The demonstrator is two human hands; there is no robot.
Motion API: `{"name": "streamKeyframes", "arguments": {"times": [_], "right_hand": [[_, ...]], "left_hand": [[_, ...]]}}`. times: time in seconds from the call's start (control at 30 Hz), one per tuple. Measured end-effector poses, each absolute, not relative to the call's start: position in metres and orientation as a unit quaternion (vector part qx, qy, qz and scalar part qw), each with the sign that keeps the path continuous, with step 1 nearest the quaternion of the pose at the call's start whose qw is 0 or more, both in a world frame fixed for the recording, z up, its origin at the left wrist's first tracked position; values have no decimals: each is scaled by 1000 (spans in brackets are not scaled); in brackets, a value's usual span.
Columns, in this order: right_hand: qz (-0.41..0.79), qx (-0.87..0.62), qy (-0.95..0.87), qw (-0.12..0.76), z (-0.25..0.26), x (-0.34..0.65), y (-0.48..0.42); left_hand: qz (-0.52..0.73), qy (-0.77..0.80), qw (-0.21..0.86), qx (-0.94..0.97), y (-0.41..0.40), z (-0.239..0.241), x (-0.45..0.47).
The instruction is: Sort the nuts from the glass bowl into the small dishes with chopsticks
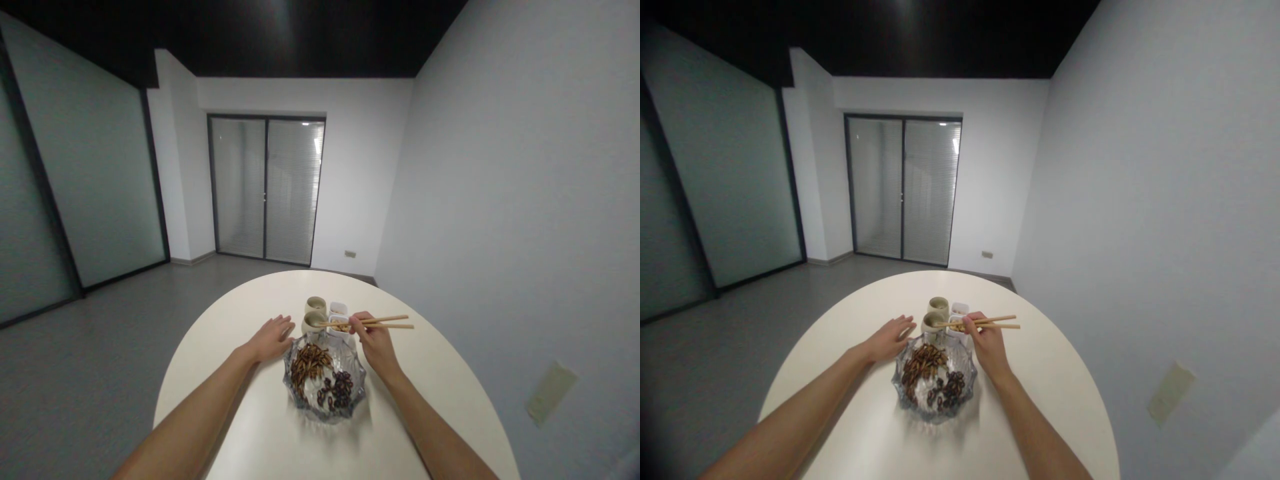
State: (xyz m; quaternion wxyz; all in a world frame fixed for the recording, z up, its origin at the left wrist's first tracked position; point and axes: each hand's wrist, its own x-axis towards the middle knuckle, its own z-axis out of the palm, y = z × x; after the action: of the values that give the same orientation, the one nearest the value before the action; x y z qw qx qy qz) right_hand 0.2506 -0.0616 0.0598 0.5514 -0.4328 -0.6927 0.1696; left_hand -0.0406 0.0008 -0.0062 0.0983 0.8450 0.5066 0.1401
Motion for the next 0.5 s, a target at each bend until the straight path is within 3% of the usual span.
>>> {"name": "streamKeyframes", "arguments": {"times": [0.3, 0.5], "right_hand": [[160, -446, -670, 571, 63, 253, -62], [226, -403, -714, 526, 63, 246, -67]], "left_hand": [[141, 505, 91, 847, 1, -8, -43], [137, 507, 98, 845, -1, -3, -42]]}}
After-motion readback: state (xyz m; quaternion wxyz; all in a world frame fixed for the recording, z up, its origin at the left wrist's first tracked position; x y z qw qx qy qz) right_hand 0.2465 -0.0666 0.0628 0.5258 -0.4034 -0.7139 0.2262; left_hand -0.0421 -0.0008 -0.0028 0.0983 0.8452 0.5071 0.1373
